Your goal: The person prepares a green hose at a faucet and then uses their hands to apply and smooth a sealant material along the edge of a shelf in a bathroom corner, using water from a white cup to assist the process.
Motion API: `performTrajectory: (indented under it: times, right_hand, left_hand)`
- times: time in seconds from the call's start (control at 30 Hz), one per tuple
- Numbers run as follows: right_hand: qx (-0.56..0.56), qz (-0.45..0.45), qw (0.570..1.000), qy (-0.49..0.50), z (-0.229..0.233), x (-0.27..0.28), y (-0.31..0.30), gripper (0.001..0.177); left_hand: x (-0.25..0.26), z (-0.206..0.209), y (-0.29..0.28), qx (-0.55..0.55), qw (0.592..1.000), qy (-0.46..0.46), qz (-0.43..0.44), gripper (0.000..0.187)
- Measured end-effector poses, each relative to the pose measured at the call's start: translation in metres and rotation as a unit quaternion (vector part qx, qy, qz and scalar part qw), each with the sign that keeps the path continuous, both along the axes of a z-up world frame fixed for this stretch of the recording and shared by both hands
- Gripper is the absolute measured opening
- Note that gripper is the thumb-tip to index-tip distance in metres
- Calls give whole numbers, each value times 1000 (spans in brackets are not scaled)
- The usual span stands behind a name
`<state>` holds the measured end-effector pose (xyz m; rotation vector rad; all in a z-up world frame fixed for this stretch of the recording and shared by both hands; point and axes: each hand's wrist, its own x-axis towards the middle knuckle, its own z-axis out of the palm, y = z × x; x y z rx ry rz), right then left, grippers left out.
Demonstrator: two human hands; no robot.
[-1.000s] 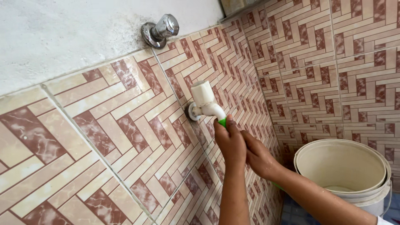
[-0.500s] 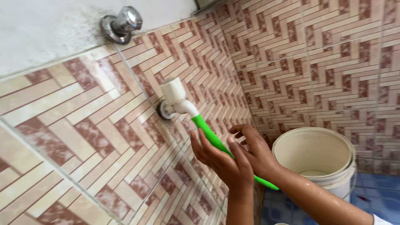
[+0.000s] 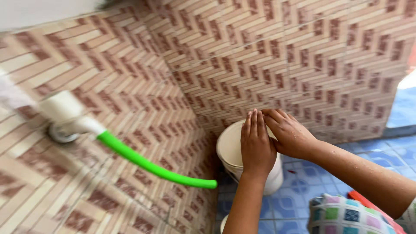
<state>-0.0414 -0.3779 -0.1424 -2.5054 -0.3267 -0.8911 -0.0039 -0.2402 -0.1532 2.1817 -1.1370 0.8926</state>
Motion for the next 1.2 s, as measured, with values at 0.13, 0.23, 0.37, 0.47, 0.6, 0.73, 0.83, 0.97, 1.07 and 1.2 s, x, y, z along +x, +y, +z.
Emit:
performTrajectory:
  times: [0.13, 0.23, 0.37, 0.47, 0.6, 0.73, 0.83, 0.97, 1.07, 1.2]
  right_hand:
    - [2, -35, 999, -9, -28, -22, -47, 67]
    - [-10, -63, 998, 20, -53, -55, -87, 69]
    - [7, -101, 994, 45, -78, -103, -135, 68]
    - [41, -171, 982, 71, -90, -143, -164, 59]
    - [68, -237, 963, 107, -106, -202, -185, 57]
    - [47, -268, 953, 130, -132, -260, -194, 58]
    - [36, -271, 947, 167, -146, -290, -197, 63]
    - [34, -264, 942, 204, -151, -312, -199, 67]
    - [9, -257, 944, 207, -151, -316, -198, 64]
    - [-11, -248, 943, 221, -157, -321, -199, 59]
  left_hand:
    - [-6, -29, -50, 14, 999, 13, -33, 59]
    - [-25, -59, -90, 66, 995, 33, -65, 62]
    - [-55, -92, -152, 167, 979, 50, -110, 66]
    - [-79, -102, -195, 216, 966, 29, -142, 66]
    - [-123, -110, -227, 251, 948, 21, -192, 65]
    - [-165, -123, -238, 276, 928, 47, -245, 67]
    - [-184, -129, -238, 301, 907, 87, -283, 70]
    - [-196, -130, -232, 343, 886, 85, -300, 75]
    - [-196, -129, -228, 362, 881, 66, -298, 78]
    - [-201, -134, -227, 377, 863, 119, -314, 92]
